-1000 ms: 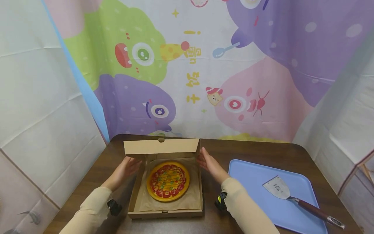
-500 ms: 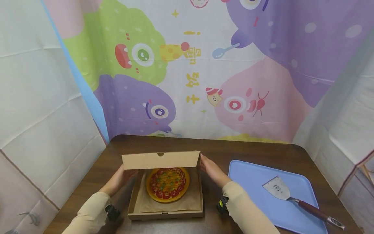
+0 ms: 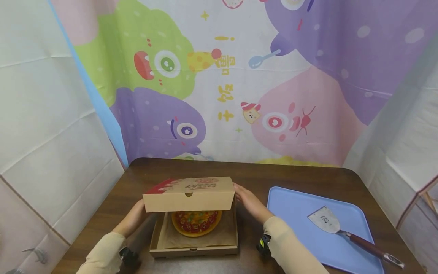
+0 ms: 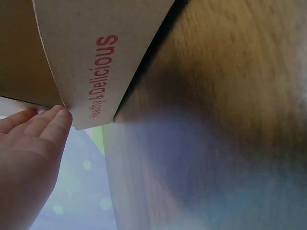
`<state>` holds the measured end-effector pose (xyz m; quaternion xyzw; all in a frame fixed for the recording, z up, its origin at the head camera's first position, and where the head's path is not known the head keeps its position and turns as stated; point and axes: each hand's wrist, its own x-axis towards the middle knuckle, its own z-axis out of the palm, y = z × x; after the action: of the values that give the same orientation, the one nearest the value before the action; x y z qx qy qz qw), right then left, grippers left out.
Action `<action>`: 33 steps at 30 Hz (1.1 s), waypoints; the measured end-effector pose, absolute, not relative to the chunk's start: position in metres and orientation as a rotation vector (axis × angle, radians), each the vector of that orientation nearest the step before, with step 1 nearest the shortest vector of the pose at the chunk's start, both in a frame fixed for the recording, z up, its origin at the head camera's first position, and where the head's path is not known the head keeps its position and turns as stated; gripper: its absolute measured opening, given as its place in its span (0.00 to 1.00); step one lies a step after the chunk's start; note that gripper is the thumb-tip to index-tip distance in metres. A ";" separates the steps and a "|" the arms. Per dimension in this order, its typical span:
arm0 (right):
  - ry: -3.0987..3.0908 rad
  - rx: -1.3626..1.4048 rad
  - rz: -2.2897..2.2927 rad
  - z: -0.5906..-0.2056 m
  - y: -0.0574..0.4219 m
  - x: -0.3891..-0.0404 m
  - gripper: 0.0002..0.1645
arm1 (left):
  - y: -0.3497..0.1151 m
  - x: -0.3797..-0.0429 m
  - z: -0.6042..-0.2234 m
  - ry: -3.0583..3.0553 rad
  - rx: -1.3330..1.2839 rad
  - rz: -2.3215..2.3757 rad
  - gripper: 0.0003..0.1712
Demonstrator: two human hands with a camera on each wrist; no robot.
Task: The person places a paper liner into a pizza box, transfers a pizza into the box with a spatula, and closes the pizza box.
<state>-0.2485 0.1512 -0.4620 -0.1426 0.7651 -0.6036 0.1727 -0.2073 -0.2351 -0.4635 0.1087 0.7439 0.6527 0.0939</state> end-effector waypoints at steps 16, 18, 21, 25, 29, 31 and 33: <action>2.182 -0.387 -1.634 -0.459 0.154 -0.233 0.40 | -0.238 -0.185 -0.467 2.294 0.116 1.859 0.33; 2.186 -0.403 -1.622 -0.459 0.155 -0.230 0.39 | -0.238 -0.181 -0.467 2.303 0.105 1.856 0.33; 2.187 -0.427 -1.608 -0.458 0.157 -0.226 0.38 | -0.238 -0.177 -0.466 2.298 0.109 1.858 0.31; 2.183 -0.427 -1.604 -0.457 0.160 -0.221 0.37 | -0.239 -0.171 -0.464 2.280 0.143 1.867 0.31; 2.183 -0.441 -1.591 -0.455 0.161 -0.216 0.36 | -0.240 -0.166 -0.463 2.258 0.242 1.897 0.32; 2.182 -0.465 -1.584 -0.453 0.162 -0.214 0.36 | -0.241 -0.163 -0.462 2.226 0.323 1.916 0.32; 2.177 -0.496 -1.574 -0.450 0.163 -0.211 0.35 | -0.243 -0.159 -0.462 2.201 0.395 1.922 0.31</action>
<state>-0.2112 0.1631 -0.4502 -0.1777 0.7803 -0.5640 0.2037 -0.1591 -0.2430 -0.4616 0.1334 0.7429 0.6489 0.0963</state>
